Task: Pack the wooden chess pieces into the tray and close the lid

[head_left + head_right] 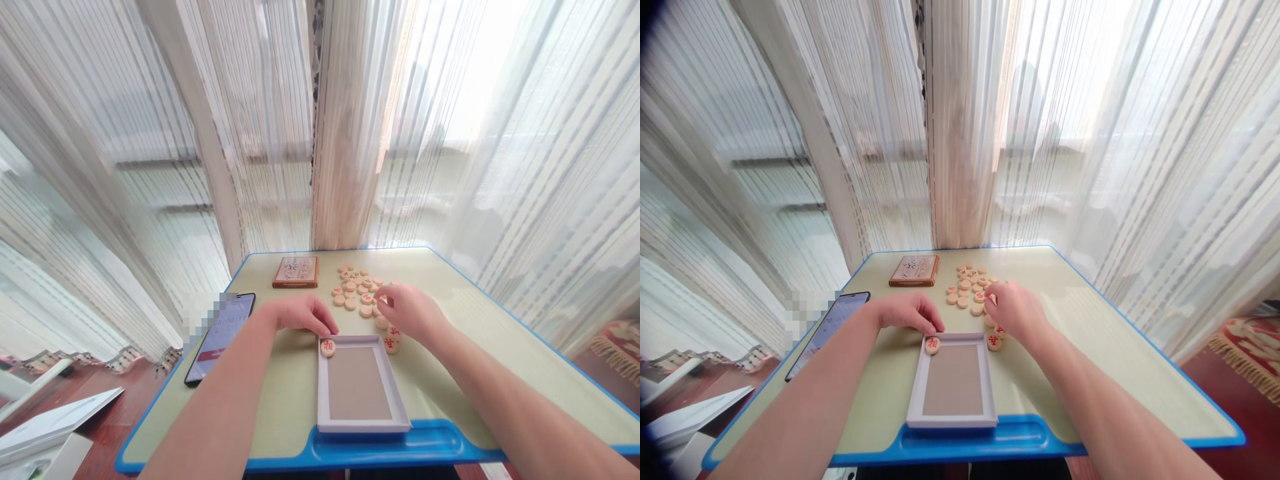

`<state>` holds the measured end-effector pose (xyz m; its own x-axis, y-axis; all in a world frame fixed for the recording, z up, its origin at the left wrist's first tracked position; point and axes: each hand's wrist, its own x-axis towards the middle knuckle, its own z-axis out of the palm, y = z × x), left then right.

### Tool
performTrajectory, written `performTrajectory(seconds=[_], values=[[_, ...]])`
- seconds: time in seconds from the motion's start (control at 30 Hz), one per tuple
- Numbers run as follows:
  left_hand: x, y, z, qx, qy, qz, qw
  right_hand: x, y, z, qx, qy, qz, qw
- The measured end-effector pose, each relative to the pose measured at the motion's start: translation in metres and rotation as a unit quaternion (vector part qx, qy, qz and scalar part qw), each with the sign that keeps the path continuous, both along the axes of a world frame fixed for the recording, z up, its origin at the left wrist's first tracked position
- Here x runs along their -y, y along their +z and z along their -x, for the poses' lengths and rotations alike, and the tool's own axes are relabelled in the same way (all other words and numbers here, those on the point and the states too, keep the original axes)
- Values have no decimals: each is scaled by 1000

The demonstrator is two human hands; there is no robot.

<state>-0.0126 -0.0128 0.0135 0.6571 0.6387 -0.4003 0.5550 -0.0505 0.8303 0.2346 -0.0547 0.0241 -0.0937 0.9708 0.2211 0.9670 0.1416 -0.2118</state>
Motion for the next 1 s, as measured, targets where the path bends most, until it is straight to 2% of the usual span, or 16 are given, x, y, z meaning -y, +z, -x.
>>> performTrajectory(seconds=[0.23, 0.53, 0.8, 0.87, 1.0], values=[[2, 0, -1, 14, 4, 3, 1000, -11, -17, 2, -45, 65, 4, 997], [3, 3, -2, 6, -6, -2, 1000, -14, -17, 8, -73, 14, 20, 997], [0, -1, -2, 21, -3, 6, 1000, -19, -23, 12, -68, 51, 25, 996], [0, 0, -1, 15, -7, -13, 1000, -23, -26, 12, -64, 53, 25, 996], [-1, 0, 0, -12, -21, -55, 998, -27, -30, 11, -94, 67, -22, 993]])
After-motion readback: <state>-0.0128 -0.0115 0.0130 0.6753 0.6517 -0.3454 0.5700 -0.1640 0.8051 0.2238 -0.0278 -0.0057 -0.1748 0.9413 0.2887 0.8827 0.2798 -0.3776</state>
